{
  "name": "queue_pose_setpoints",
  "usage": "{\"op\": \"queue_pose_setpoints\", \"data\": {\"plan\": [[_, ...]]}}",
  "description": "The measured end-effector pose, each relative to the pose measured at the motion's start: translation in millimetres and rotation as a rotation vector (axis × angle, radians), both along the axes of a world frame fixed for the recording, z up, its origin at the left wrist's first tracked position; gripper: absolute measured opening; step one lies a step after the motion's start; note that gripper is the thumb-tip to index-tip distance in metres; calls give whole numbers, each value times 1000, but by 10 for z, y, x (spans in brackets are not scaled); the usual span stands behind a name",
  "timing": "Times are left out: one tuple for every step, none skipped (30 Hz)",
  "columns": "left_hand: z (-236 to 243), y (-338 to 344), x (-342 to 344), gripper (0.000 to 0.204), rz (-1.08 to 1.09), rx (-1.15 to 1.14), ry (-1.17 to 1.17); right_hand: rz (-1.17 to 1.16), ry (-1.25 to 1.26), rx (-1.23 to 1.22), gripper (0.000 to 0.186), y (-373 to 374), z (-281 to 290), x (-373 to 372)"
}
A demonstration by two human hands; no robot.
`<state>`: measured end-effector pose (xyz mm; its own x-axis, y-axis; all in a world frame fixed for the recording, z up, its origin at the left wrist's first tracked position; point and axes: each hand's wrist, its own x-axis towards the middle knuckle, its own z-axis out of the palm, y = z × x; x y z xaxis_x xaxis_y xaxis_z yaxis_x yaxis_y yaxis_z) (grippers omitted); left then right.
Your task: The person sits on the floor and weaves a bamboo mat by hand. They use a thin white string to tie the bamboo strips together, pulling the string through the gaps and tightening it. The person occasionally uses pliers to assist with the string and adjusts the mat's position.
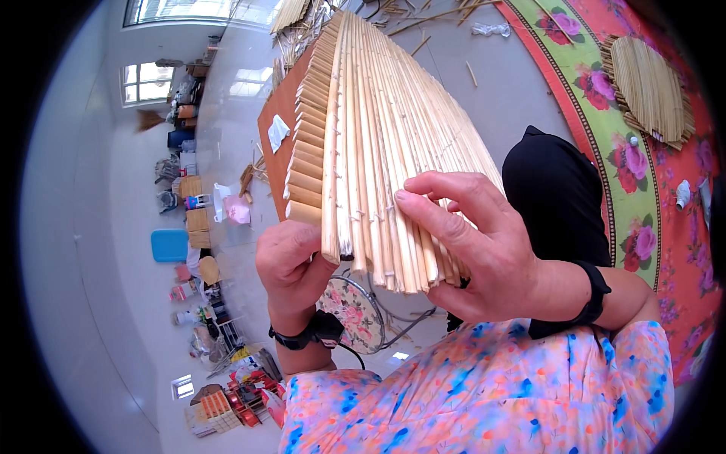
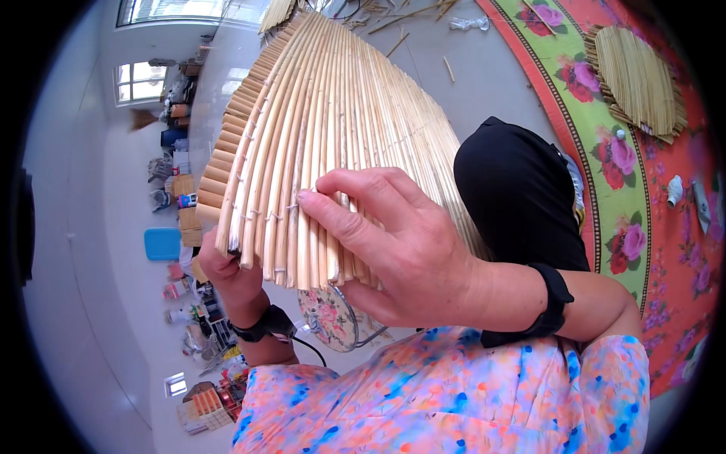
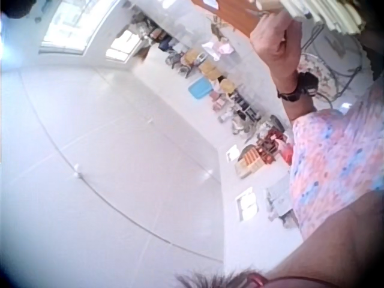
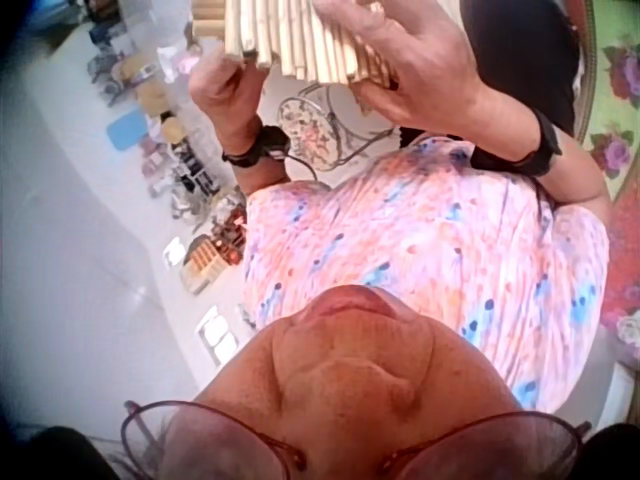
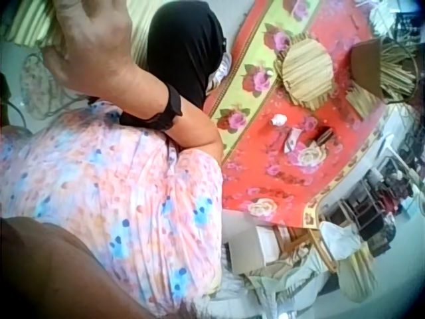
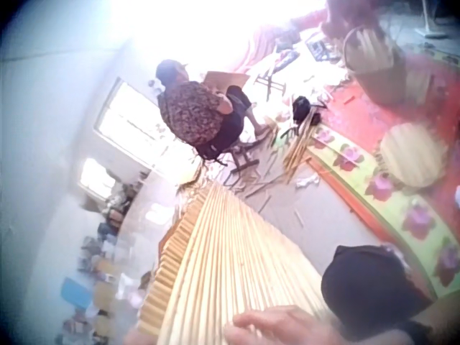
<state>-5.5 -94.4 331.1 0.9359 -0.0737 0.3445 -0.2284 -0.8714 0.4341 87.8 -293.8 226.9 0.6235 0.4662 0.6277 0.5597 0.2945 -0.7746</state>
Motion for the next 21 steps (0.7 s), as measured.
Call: {"op": "queue_pose_setpoints", "data": {"plan": [[1,-3,-1,12,5,1,1,4,2,8,75,5,-7,6],[-2,-7,1,12,10,1,1,9,9,7,75,5,-12,14],[0,-16,5,12,17,5,7,13,17,6,74,4,-13,22],[5,-28,10,13,23,8,13,19,25,1,74,2,-14,26],[11,-41,6,13,32,12,20,28,33,-4,74,0,-11,28],[3,-59,0,13,47,-18,9,38,40,-12,74,-4,-10,27],[-13,-85,-5,13,62,-47,-2,49,48,-21,73,-4,-8,26],[-32,-111,-16,13,84,-89,-7,41,46,-6,73,4,-13,21],[-50,-135,-24,13,106,-130,-14,34,43,8,73,17,-23,14],[-73,-155,-37,13,134,-184,-14,27,41,23,72,27,-30,7],[-110,-170,-38,12,147,-236,-21,26,48,27,72,38,-41,-1],[-151,-184,-42,12,161,-288,-29,25,55,32,71,44,-52,-9],[-192,-206,-41,11,162,-338,-41,25,62,37,71,50,-61,-16],[-213,-220,-39,10,162,-388,-52,25,60,39,71,54,-68,-17],[-214,-228,-48,10,179,-407,-35,25,58,42,71,58,-73,-18],[-208,-238,-63,9,196,-426,-18,24,54,43,71,60,-72,-18],[-215,-242,-64,9,207,-433,-15,23,49,44,71,61,-74,-18],[-222,-245,-66,8,219,-440,-13,20,42,44,71,61,-73,-17],[-220,-240,-73,8,225,-427,-8,17,35,44,71,60,-72,-17],[-214,-235,-82,7,231,-414,-2,19,37,43,71,57,-71,-16],[-211,-232,-88,6,238,-401,3,21,39,43,71,53,-69,-15]]}}
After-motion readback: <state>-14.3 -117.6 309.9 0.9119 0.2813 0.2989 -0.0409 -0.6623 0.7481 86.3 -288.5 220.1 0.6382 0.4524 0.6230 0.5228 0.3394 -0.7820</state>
